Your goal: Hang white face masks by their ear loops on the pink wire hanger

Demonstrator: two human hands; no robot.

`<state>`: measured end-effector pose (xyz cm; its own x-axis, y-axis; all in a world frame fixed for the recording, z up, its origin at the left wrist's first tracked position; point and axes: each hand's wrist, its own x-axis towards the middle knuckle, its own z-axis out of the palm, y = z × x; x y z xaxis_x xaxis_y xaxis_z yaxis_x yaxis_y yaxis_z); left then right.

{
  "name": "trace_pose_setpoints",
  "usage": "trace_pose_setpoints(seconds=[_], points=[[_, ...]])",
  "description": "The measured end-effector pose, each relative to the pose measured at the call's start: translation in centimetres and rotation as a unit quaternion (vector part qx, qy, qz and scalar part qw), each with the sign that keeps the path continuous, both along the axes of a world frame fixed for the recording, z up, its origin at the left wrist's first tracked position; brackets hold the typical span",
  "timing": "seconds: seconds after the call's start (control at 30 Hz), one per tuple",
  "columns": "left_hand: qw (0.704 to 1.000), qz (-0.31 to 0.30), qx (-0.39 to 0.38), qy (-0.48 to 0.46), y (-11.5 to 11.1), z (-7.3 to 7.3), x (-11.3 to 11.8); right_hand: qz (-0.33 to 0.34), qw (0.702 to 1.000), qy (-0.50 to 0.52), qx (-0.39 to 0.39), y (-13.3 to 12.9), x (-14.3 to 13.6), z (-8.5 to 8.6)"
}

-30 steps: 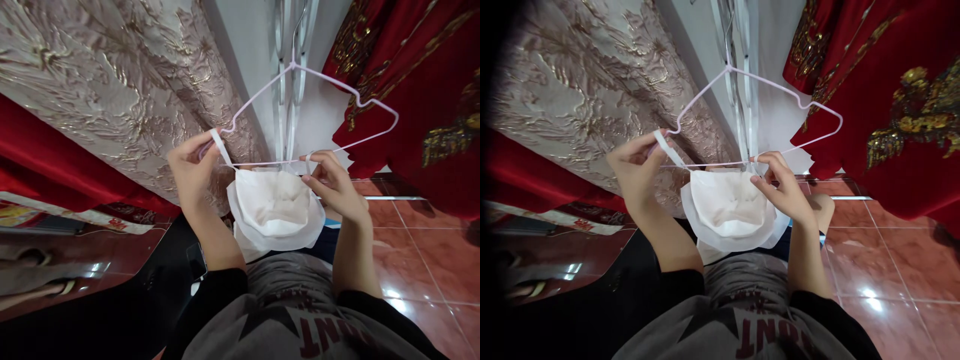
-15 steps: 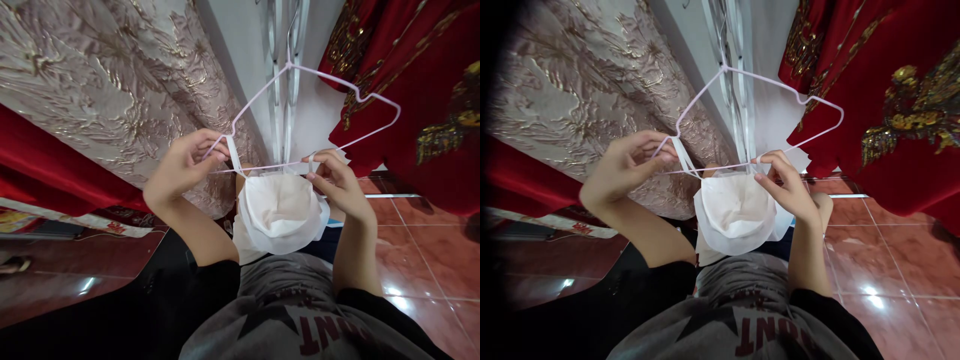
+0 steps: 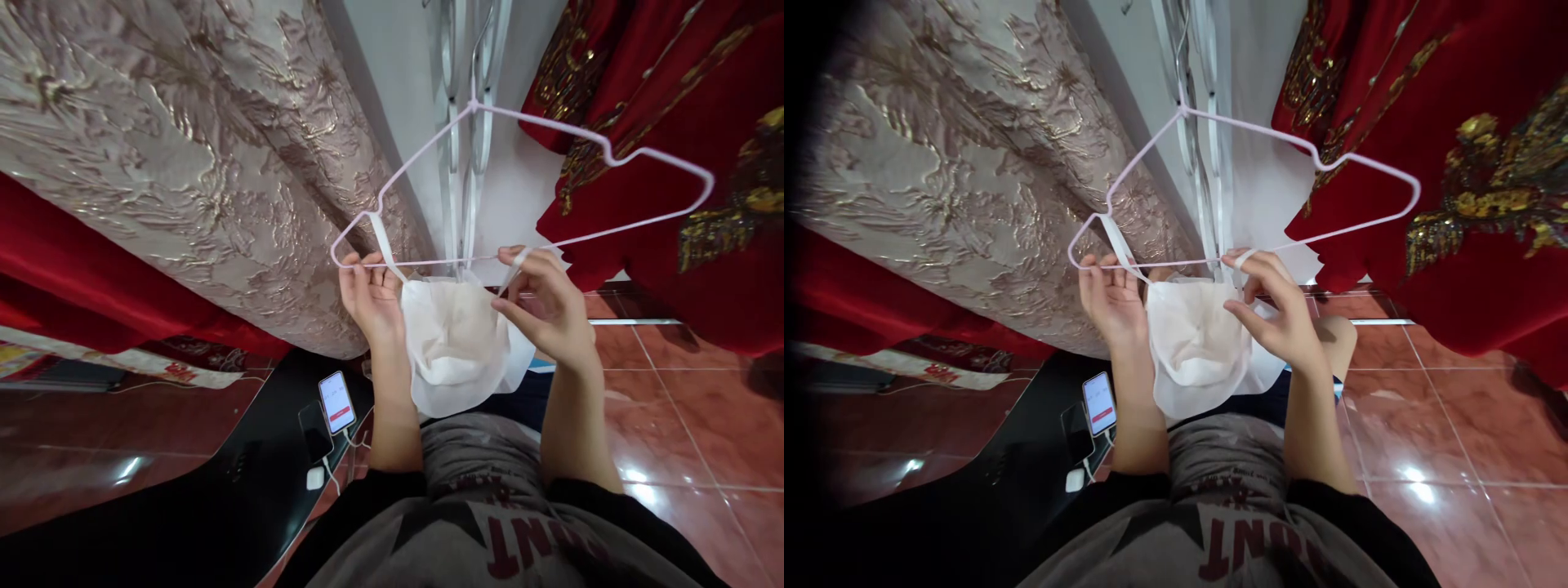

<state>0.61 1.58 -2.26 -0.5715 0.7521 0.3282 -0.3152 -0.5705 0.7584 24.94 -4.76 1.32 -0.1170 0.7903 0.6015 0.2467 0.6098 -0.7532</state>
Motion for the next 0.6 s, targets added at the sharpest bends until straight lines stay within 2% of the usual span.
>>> trace_pose_setpoints(seconds=[0.1,0.2,0.27,0.3,0.33,0.43,0.5,0.6], points=[[0.999,0.009,0.004,0.037,-0.6,-0.1,0.3,0.039,0.995,-0.058,-0.068,-2.1,2.6,1.3],[0.999,0.006,0.016,0.029,-0.6,0.1,-0.1,0.147,0.976,-0.116,-0.111,-3.4,5.2,2.7],[1.000,0.002,0.026,0.010,-0.4,0.3,-0.4,0.204,0.973,-0.058,-0.088,-3.4,5.8,2.5],[1.000,0.000,0.030,0.003,-0.4,0.3,-0.6,0.200,0.978,-0.006,-0.060,-3.1,5.7,2.1],[0.999,-0.001,0.033,-0.001,-0.4,0.4,-0.7,0.172,0.983,0.051,-0.027,-2.6,5.5,1.5],[0.999,-0.011,0.036,0.001,-0.8,0.9,-1.0,0.007,0.980,0.184,0.073,-0.9,4.3,-0.7],[0.999,-0.017,0.040,0.001,-1.2,1.4,-1.2,-0.086,0.957,0.236,0.144,0.3,3.9,-1.7],[0.999,-0.010,0.038,0.001,-1.4,2.2,-1.6,-0.206,0.915,0.261,0.227,1.7,4.3,-2.0]])
